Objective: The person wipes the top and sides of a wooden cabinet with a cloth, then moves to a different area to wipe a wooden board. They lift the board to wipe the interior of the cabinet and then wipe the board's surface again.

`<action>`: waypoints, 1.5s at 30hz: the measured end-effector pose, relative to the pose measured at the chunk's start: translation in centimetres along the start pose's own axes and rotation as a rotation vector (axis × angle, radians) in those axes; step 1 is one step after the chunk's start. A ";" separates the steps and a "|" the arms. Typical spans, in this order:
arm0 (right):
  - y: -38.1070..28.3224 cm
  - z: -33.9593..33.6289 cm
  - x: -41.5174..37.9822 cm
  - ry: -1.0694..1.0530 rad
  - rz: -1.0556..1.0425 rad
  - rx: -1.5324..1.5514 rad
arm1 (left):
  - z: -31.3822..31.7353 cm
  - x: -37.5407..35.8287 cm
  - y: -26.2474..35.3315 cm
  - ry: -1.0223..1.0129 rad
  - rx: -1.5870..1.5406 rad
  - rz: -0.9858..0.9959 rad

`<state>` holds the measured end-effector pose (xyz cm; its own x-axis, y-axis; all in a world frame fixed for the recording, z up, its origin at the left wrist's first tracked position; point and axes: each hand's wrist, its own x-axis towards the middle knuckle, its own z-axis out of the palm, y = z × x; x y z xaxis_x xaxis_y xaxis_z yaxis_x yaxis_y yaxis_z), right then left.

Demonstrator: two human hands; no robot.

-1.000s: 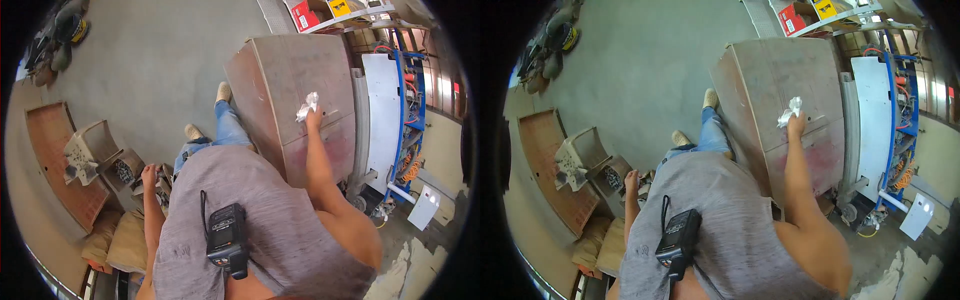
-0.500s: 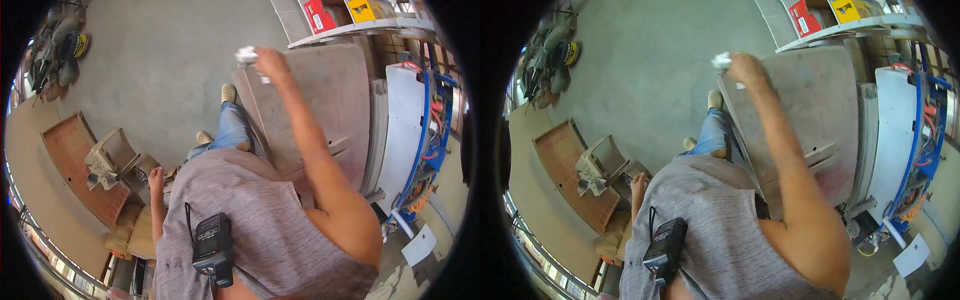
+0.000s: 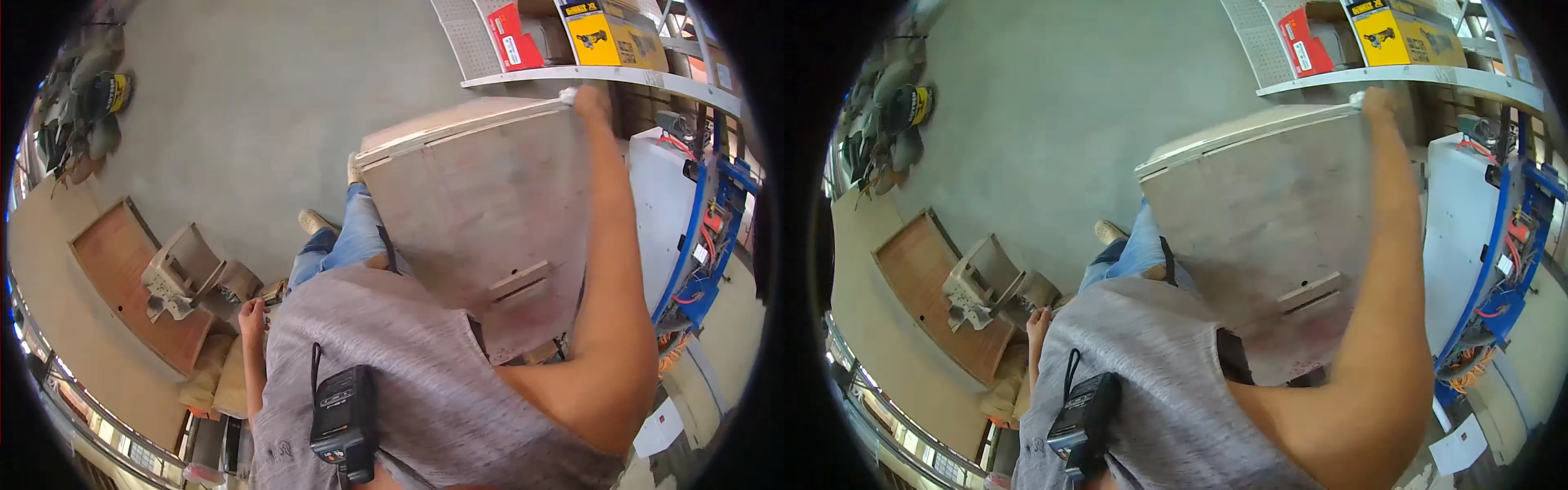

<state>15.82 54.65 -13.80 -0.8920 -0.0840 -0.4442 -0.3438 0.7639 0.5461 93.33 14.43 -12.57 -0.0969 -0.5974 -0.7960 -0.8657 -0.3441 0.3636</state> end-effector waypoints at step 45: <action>-30.6 -5.3 -17.1 0.110 -0.629 0.916 | 0.4 3.2 -1.5 -0.001 -0.214 -0.105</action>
<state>40.01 29.33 -19.11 -0.6715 -0.6435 -0.3674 -0.4378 0.7446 -0.5039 94.08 13.31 -15.88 -0.0121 -0.5494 -0.8355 -0.7471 -0.5504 0.3727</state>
